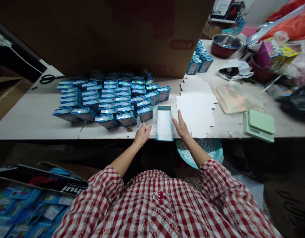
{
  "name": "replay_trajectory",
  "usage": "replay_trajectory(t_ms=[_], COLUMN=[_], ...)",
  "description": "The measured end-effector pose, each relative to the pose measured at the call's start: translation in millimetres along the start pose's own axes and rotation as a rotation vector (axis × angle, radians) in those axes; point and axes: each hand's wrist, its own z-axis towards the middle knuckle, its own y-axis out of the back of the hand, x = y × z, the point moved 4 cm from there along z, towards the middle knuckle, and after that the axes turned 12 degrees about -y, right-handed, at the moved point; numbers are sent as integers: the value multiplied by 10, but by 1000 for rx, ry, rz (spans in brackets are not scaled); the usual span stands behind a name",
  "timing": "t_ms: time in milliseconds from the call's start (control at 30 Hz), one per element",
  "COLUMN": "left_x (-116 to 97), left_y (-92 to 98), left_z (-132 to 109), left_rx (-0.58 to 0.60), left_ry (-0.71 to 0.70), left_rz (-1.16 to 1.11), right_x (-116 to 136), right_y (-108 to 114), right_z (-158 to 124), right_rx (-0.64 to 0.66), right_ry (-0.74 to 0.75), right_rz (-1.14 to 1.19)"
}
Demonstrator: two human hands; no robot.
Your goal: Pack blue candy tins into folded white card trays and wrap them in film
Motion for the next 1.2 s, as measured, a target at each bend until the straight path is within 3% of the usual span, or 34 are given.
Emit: replay_trajectory(t_ms=[100, 200, 267, 400, 533, 667, 800, 933, 1067, 1200], left_x=[200, 226, 211, 232, 314, 356, 363, 292, 25, -198], left_y=[121, 149, 195, 389, 522, 595, 595, 484, 159, -225], left_z=[-237, -365, -376, -291, -153, -108, -154, -101, 77, 231], left_rx=[-112, -127, -139, -251, -308, -340, -313, -251, -137, -83], left_ry=[25, -27, -79, -228, -342, -371, -370, -410, -466, -414], left_rz=[-229, -361, -373, -222, -125, -56, -69, -109, -82, -67], right_x=[572, 1153, 1386, 1508, 1511, 1504, 1493, 1440, 1194, 795], right_y=[-59, -448, -717, -993, -1000, -985, -810, -301, 192, 352], right_z=[200, 508, 741, 995, 887, 721, 614, 531, 490, 538], right_rx=[0, 114, 200, 278, 203, 224, 249, 185, 115, 67], right_ry=[355, 669, 738, 719, 750, 779, 758, 689, 648, 551], right_rz=[-273, -627, -825, -1035, -1027, -959, -845, -712, -614, -586])
